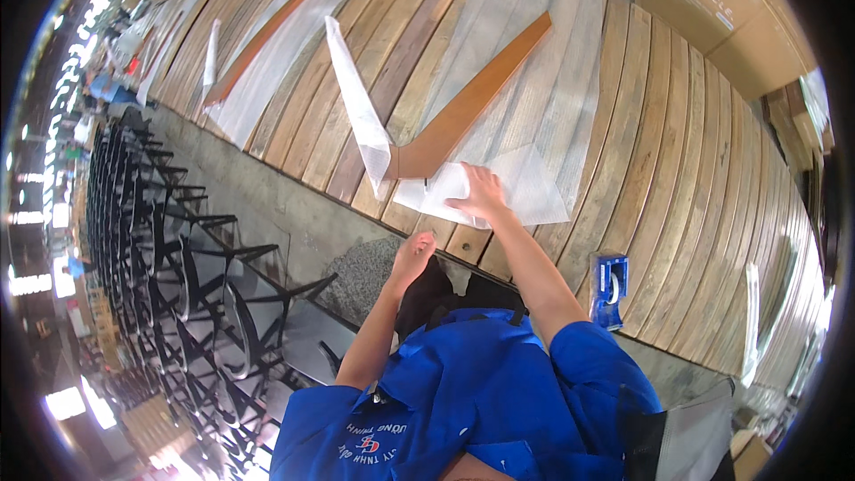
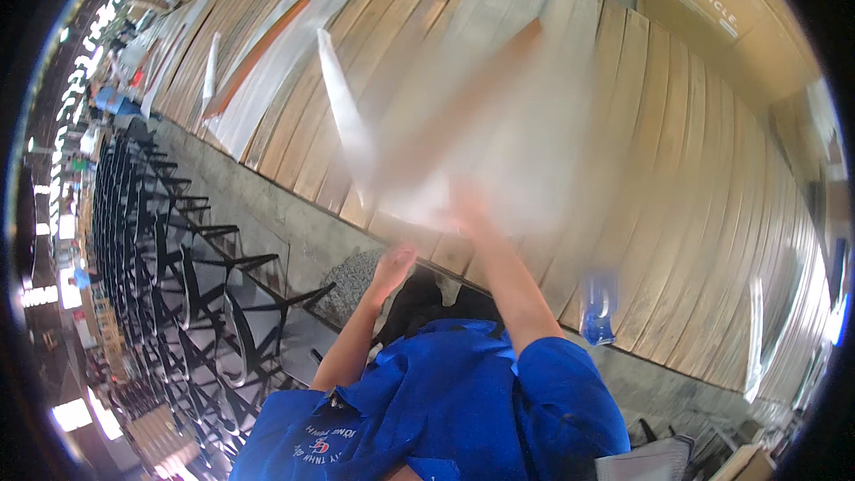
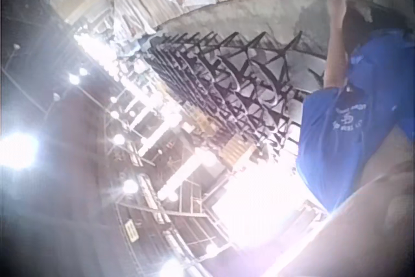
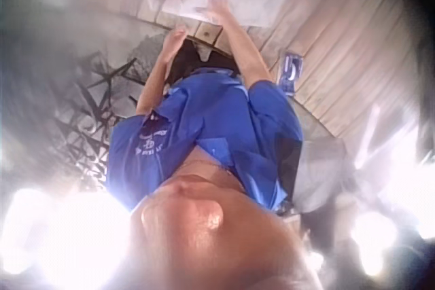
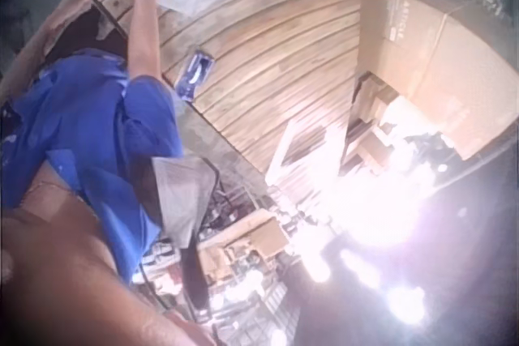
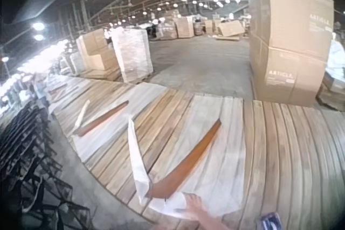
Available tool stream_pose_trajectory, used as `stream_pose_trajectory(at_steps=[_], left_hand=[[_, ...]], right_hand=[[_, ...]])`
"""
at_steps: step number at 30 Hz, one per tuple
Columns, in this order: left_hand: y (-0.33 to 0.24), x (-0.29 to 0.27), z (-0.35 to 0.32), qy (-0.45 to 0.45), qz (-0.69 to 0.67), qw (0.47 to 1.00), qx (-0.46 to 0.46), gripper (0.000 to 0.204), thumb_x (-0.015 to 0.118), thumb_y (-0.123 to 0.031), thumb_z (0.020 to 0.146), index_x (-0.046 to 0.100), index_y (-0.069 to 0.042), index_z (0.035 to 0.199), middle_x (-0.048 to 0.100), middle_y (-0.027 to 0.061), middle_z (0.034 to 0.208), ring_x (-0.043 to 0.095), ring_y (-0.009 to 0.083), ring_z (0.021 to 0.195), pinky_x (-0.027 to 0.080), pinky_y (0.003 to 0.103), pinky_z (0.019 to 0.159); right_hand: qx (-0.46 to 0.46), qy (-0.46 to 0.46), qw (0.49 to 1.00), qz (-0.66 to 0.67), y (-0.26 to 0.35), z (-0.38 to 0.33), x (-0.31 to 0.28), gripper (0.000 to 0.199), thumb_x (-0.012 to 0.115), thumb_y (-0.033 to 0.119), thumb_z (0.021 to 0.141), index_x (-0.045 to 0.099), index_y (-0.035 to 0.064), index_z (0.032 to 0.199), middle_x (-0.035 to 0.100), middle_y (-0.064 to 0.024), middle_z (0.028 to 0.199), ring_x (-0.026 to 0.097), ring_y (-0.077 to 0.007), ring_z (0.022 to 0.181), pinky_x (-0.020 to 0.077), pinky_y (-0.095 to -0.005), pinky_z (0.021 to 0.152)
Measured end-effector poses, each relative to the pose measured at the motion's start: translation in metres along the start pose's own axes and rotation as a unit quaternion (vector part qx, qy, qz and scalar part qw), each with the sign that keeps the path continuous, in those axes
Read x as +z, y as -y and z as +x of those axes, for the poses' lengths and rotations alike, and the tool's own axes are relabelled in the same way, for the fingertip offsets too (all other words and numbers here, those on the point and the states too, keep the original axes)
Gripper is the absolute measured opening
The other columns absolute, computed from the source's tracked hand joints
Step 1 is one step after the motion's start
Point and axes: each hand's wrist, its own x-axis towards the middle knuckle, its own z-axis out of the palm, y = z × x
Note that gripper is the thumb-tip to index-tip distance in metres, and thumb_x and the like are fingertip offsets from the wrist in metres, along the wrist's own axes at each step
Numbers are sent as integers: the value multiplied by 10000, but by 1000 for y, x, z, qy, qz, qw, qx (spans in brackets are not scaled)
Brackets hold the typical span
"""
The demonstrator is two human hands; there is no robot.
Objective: The person wraps long wooden planks in white protective film on a wooden pallet. They fold the film around each plank and secure it with a handheld tape dispenser, then place the wrapped plank aside and repeat the process.
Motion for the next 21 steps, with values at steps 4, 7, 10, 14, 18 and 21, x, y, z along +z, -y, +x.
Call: stream_pose_trajectory(at_steps=[4,7,10,14,18,21], left_hand=[[5,-44,57,-120,-121,984,-51,417,719,-228,913,614,-4,1249,700,117,1058,674,227,937,529,342,820],[-1,-88,105,-227,-122,963,-79,469,720,-236,908,590,10,1285,646,153,1168,629,258,1029,499,374,890],[35,-129,166,-266,-17,959,-93,567,709,-307,907,544,16,1343,543,191,1330,546,301,1198,439,412,1020],[46,-159,255,-278,36,947,-159,815,772,-457,824,456,-11,1429,457,200,1391,433,358,1320,379,485,1103],[47,-180,299,-241,13,940,-241,988,808,-530,758,368,-33,1489,397,207,1447,388,388,1363,367,528,1126],[35,-181,315,-201,31,943,-263,1047,830,-552,721,345,-58,1507,369,211,1471,352,396,1391,371,527,1130]], right_hand=[[127,162,978,45,-7,40,47,714,740,493,788,549,104,1355,650,-198,1252,601,-382,1199,465,-520,1014],[77,206,972,-81,10,24,68,471,643,420,878,638,104,1227,695,-197,1143,661,-363,1104,533,-508,908],[81,244,959,-123,36,-20,73,432,606,422,895,668,104,1181,695,-185,1151,656,-372,1103,526,-510,927],[253,292,919,-78,55,-87,56,539,629,555,881,693,97,1157,698,-166,1143,670,-340,1089,531,-483,923],[529,311,778,133,15,-149,45,545,644,594,859,755,78,994,731,-138,838,726,-298,754,573,-408,776],[629,268,728,50,7,-188,25,557,650,586,851,751,63,1016,734,-137,827,725,-261,712,572,-374,740]])
